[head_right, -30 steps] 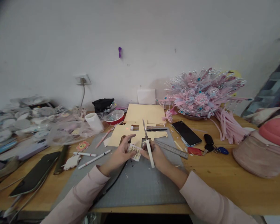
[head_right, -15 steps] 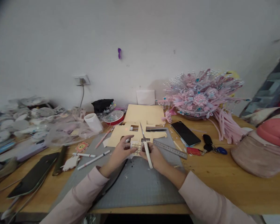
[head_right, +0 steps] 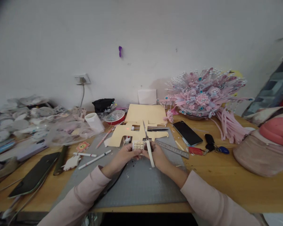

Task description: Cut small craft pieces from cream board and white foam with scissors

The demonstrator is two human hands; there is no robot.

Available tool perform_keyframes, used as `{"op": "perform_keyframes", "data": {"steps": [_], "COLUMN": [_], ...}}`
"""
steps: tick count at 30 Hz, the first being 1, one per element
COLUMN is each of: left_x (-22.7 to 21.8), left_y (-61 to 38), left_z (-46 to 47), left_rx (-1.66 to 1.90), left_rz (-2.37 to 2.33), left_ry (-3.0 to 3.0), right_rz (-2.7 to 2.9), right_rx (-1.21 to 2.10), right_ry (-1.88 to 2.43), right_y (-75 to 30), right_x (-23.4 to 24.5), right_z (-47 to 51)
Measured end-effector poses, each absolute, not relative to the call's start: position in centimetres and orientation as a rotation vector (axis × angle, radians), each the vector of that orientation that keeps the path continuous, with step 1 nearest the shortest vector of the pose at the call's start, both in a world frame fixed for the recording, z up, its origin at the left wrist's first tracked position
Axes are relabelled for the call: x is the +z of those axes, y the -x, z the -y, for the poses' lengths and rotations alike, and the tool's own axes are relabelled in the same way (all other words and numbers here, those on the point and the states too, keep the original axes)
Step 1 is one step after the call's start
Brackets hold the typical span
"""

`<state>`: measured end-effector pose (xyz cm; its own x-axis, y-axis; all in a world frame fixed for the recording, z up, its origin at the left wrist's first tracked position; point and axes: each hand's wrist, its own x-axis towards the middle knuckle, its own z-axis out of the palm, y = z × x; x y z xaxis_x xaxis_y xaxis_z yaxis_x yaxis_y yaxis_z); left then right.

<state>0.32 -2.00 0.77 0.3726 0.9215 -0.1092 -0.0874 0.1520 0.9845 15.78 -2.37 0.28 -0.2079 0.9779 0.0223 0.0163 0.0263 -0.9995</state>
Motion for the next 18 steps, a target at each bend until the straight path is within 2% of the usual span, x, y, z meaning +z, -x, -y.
{"op": "perform_keyframes", "data": {"steps": [13,18], "left_x": [0.7,1.0], "left_y": [-0.2,-0.1], "left_z": [1.6,1.4], "left_rx": [1.020,1.180], "left_rz": [-0.979,-1.029], "left_ry": [-1.164,-1.124], "right_rz": [1.314,1.158], "right_rx": [1.428,1.784], "right_ry": [1.135,0.954], "right_y": [-16.2,-16.2], "right_x": [-0.2,-0.6], "right_z": [2.7,3.0]}}
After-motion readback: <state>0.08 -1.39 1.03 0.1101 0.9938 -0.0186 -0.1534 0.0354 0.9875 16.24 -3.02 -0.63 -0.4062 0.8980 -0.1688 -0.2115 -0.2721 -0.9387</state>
